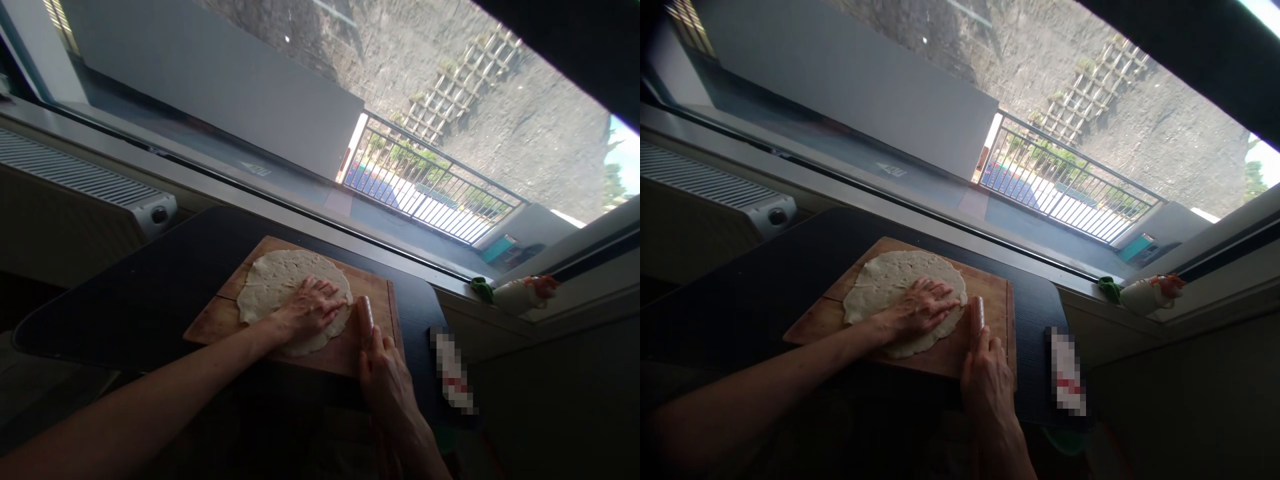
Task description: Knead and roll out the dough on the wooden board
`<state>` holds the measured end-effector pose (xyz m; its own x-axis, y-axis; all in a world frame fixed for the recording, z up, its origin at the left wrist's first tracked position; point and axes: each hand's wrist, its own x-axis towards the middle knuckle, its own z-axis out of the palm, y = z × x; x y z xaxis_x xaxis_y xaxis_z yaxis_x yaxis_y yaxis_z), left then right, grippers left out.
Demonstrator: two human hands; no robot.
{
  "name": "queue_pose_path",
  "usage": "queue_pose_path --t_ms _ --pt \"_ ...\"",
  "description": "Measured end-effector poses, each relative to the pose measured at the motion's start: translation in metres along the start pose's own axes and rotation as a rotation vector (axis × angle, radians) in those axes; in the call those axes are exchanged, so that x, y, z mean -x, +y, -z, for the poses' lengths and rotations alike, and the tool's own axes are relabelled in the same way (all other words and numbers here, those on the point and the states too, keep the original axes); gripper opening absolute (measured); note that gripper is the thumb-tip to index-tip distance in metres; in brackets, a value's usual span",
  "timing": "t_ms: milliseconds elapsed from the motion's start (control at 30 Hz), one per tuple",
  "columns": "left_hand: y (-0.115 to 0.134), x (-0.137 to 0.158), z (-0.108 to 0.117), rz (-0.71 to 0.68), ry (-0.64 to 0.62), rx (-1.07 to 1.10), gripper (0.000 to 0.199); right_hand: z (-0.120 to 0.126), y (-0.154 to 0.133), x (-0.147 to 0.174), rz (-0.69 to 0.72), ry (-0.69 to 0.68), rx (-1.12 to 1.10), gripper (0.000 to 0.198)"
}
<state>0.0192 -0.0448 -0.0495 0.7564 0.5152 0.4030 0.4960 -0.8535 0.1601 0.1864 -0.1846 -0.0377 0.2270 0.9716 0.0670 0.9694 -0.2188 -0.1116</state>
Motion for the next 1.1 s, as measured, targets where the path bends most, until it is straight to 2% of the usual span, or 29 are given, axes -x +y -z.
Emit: queue_pose_path --t_ms 133,267,533,800,1100 --pt "0.0 0.001 -0.001 0.005 0.014 -0.021 0.03 0.003 -0.005 0.019 0.017 -0.035 -0.031 0.055" --pt "0.001 0.0 -0.002 0.006 0.031 -0.029 0.029 0.01 -0.009 0.019 -0.004 -0.033 -0.026 0.054" --pt "0.001 0.0 -0.002 -0.005 0.035 -0.018 0.029 0.017 0.007 0.031 0.067 -0.038 -0.065 0.051" --pt "0.0 -0.001 -0.002 -0.01 0.03 -0.017 0.028 0.02 0.011 0.028 0.149 -0.064 -0.08 0.056" --pt "-0.005 -0.002 0.0 -0.011 -0.051 0.017 0.032 0.027 0.065 0.042 0.346 -0.045 -0.116 0.064"
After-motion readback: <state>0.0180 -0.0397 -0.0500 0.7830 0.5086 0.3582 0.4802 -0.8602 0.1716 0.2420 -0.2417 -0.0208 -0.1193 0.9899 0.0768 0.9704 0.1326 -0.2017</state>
